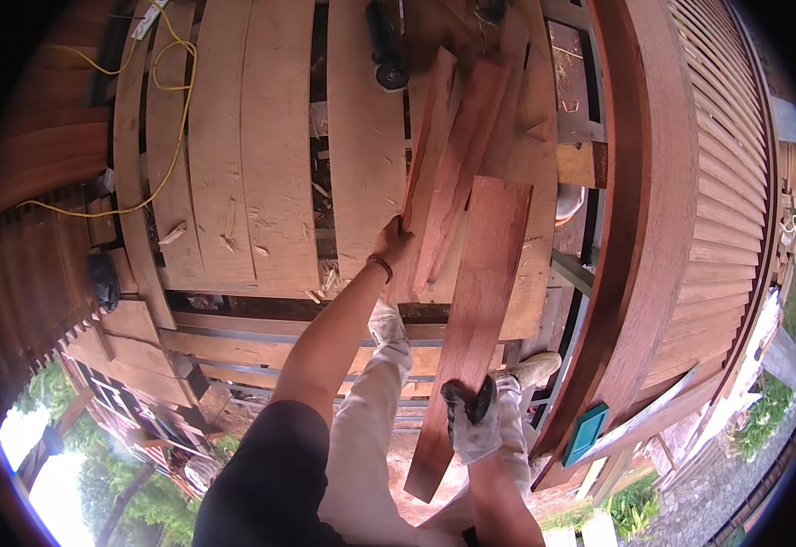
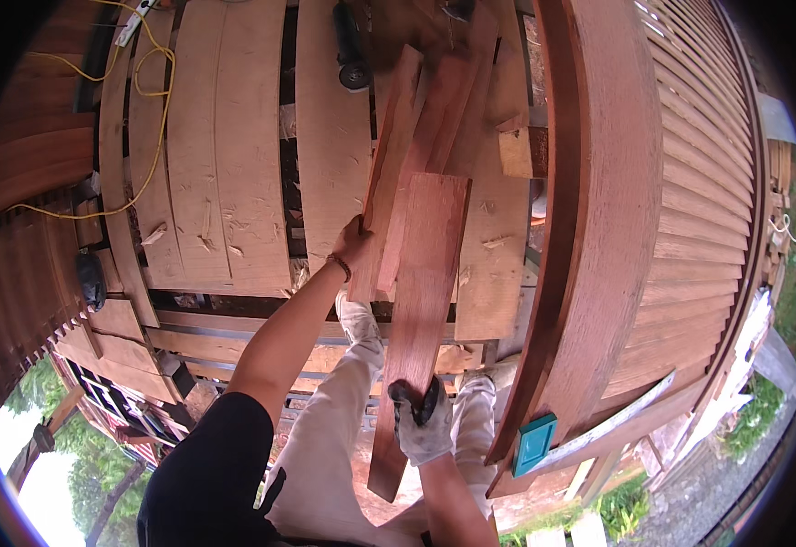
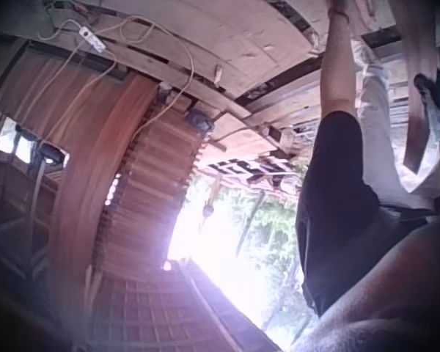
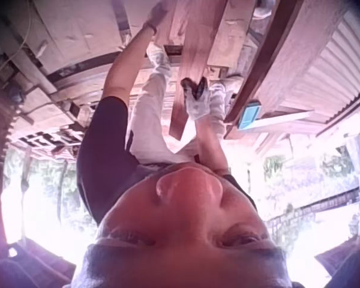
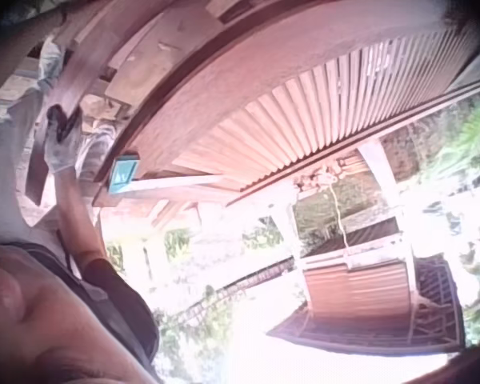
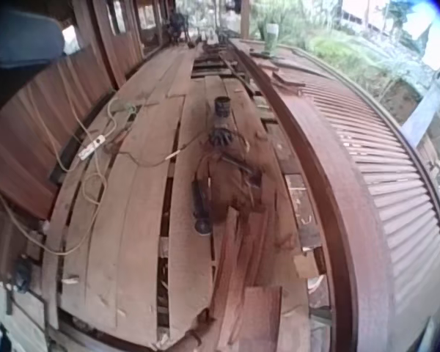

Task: The person assembles a wooden slatted panel by applying glue to the edges of wooden planks and securing them with a nail gun. They use a square ruler to align the planks and a sanding block to smooth the surface. The person also retrieves additional planks from a nearby pile and continues the assembly process.

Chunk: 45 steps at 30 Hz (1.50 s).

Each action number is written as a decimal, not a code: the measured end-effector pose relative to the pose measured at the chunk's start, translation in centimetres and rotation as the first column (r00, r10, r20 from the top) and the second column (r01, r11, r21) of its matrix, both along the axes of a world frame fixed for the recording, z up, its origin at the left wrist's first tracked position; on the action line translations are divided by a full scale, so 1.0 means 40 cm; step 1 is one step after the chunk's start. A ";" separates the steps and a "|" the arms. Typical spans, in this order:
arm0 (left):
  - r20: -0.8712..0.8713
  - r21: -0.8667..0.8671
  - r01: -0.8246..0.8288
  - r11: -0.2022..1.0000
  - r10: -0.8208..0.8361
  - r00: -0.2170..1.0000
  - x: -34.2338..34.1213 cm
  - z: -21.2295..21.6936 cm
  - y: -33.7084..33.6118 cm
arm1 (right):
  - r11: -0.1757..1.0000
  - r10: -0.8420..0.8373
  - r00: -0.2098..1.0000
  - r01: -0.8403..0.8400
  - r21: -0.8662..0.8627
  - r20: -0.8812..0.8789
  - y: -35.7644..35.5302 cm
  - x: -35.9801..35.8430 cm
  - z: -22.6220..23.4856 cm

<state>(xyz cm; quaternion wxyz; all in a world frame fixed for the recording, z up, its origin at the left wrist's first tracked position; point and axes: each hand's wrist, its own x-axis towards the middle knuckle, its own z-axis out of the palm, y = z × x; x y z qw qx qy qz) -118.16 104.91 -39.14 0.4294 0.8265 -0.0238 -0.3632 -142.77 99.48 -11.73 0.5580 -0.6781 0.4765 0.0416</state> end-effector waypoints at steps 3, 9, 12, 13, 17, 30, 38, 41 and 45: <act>-0.060 0.011 0.016 1.000 -0.015 0.998 -0.012 0.195 0.037 | 0.997 0.070 0.997 -0.071 -0.017 -0.014 -0.032 0.076 -0.010; -0.112 0.004 0.045 0.999 -0.044 0.993 -0.167 0.477 0.247 | 0.998 -0.036 0.987 0.029 0.048 0.156 -0.053 0.173 -0.064; -0.134 -0.050 -0.031 0.998 0.024 0.991 -0.239 0.587 0.315 | 0.933 -0.294 0.939 0.241 0.267 0.177 -0.062 0.205 -0.084; -0.175 -0.055 -0.068 0.996 0.058 0.983 -0.247 0.635 0.325 | 0.933 -0.261 0.957 0.216 0.288 0.128 -0.078 0.228 -0.063; -0.239 0.032 -0.049 0.998 0.055 0.969 -0.256 0.723 0.341 | 0.964 -0.160 0.976 0.122 0.237 0.147 -0.097 0.275 -0.123; -0.223 -0.203 -0.186 0.961 0.140 0.965 -0.301 0.699 0.384 | 0.985 0.008 0.990 -0.033 0.172 0.143 -0.110 0.403 -0.072; -0.210 -0.190 -0.180 0.965 0.139 0.968 -0.274 0.710 0.355 | 0.979 -0.044 0.971 -0.005 0.205 0.233 -0.110 0.402 -0.126; -0.213 -0.156 -0.065 0.986 0.031 0.977 -0.273 0.690 0.373 | 0.988 0.014 0.981 -0.044 0.150 0.192 -0.134 0.419 -0.098; -0.261 -0.136 -0.027 0.990 -0.010 0.965 -0.224 0.711 0.341 | 0.993 0.058 0.993 -0.068 0.099 0.105 -0.139 0.454 -0.098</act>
